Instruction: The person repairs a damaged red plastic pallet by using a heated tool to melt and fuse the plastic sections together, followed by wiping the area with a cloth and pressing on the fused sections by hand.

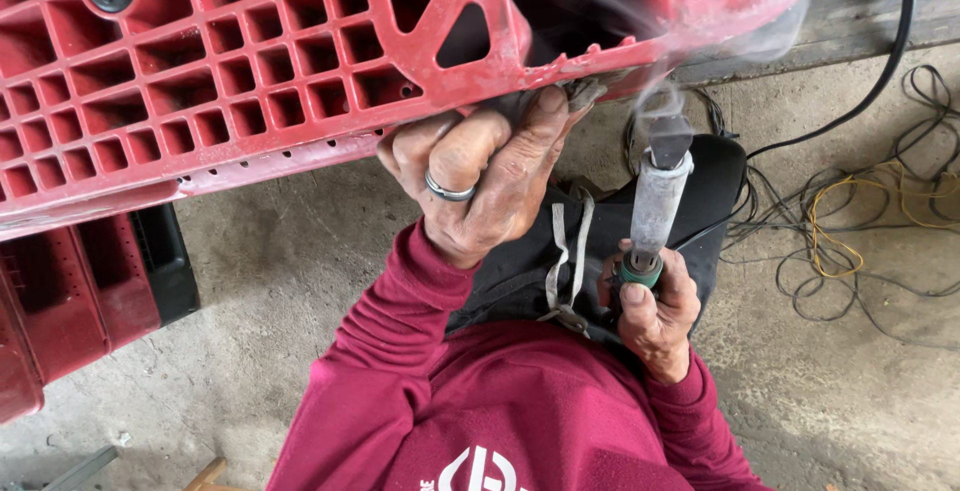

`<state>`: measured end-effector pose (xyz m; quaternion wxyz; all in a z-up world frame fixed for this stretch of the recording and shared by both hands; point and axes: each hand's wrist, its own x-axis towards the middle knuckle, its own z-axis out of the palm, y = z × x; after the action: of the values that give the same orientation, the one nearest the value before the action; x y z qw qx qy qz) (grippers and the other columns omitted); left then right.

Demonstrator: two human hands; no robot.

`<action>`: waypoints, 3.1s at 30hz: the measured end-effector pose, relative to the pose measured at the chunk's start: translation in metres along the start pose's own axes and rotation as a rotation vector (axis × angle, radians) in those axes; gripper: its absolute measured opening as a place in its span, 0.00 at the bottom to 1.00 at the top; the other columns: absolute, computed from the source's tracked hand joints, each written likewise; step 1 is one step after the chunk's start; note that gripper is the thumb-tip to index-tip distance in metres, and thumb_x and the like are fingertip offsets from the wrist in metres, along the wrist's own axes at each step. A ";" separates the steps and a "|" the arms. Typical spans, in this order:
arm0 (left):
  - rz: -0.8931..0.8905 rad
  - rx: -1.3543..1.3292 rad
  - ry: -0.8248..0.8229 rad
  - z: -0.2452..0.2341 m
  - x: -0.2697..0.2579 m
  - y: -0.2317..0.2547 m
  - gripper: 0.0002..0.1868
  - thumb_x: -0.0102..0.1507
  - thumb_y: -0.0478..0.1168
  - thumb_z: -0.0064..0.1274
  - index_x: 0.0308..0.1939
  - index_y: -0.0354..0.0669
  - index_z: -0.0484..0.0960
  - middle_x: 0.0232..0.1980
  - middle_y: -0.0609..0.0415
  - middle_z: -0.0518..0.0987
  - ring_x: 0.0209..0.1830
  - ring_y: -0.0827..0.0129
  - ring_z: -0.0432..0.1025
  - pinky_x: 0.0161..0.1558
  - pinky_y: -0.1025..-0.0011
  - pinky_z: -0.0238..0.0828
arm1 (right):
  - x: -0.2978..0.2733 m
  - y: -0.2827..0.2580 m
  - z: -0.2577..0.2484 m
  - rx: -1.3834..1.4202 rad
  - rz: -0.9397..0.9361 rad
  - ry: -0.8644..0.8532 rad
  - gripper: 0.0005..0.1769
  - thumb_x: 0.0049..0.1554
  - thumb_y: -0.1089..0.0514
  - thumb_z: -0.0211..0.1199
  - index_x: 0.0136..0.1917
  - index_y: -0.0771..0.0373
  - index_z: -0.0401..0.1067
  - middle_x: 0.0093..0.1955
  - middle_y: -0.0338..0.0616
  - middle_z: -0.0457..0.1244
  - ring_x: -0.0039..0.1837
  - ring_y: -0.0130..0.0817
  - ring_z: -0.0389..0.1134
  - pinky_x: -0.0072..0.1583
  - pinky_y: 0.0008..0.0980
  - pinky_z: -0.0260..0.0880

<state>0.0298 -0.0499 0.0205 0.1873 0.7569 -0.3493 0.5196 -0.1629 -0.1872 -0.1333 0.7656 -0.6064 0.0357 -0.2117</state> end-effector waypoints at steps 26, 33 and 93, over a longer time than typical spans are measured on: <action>-0.134 -0.295 -0.345 0.002 -0.042 0.012 0.15 0.63 0.36 0.72 0.53 0.50 0.87 0.45 0.61 0.71 0.45 0.63 0.68 0.51 0.60 0.65 | 0.001 0.000 -0.010 0.102 0.064 0.124 0.23 0.65 0.49 0.61 0.64 0.69 0.66 0.40 0.46 0.65 0.37 0.30 0.65 0.41 0.28 0.66; -0.160 -0.714 -0.189 -0.033 0.013 0.027 0.19 0.64 0.37 0.68 0.55 0.45 0.77 0.52 0.46 0.73 0.55 0.55 0.71 0.56 0.61 0.74 | 0.031 -0.021 -0.024 0.137 0.100 0.255 0.22 0.64 0.52 0.59 0.65 0.69 0.66 0.43 0.47 0.64 0.38 0.32 0.66 0.39 0.29 0.67; -1.957 -1.583 -0.751 0.396 0.293 0.260 0.36 0.54 0.24 0.49 0.67 0.40 0.62 0.50 0.61 0.73 0.43 0.78 0.72 0.45 0.76 0.73 | 0.438 -0.191 -0.373 -1.078 0.211 0.361 0.36 0.57 0.59 0.73 0.76 0.60 0.64 0.56 0.52 0.63 0.53 0.51 0.68 0.52 0.42 0.69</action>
<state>0.1643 -0.5821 0.1140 0.7665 0.4789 0.1020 -0.4157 0.0646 -0.7221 0.0381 0.3474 -0.8582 0.3289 -0.1862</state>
